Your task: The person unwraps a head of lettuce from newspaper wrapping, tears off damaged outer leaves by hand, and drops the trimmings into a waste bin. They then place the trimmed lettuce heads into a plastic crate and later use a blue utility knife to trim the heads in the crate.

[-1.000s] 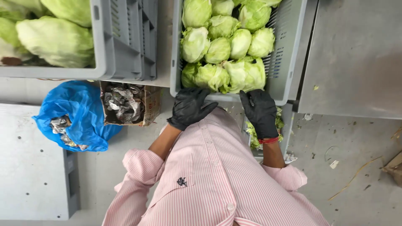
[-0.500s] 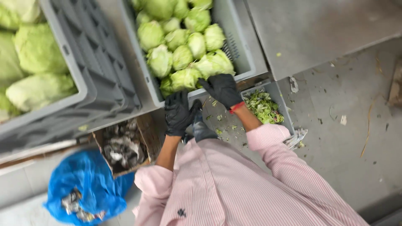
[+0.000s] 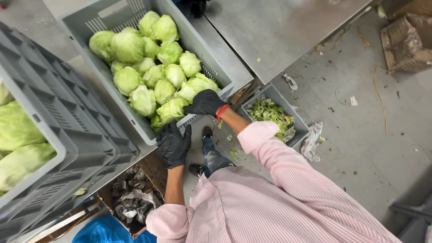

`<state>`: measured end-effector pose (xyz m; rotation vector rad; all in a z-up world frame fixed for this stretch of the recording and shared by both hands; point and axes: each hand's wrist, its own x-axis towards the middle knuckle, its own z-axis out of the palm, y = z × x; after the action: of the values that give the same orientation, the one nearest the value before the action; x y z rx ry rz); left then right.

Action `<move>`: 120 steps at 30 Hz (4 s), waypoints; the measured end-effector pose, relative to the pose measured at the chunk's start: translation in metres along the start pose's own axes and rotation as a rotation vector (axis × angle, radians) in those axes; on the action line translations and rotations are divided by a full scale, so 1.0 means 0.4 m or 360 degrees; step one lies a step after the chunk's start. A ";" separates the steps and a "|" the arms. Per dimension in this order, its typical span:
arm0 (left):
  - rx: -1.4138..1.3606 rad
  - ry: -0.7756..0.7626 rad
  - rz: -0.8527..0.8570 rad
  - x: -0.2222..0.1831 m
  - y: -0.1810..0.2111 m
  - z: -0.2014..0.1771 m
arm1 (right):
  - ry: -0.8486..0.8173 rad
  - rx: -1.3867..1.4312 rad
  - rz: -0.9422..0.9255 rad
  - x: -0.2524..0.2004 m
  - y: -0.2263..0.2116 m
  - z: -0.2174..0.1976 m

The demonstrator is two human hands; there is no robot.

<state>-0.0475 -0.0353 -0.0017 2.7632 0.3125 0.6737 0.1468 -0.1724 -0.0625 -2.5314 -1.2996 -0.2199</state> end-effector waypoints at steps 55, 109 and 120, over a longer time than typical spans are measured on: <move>-0.0156 -0.0167 -0.0526 0.169 -0.099 -0.037 | -0.0370 0.0813 0.0251 0.066 0.174 -0.130; -0.0146 0.0291 -0.0548 0.132 -0.099 -0.040 | -0.0278 0.0784 0.0011 0.059 0.140 -0.190; -0.0345 0.0355 -0.0594 0.138 -0.110 -0.030 | -0.0533 0.0698 0.0181 0.075 0.133 -0.216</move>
<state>-0.0114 0.0235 0.0177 2.3384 0.7336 0.8567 0.2073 -0.2066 0.0176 -2.3056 -1.1498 0.4813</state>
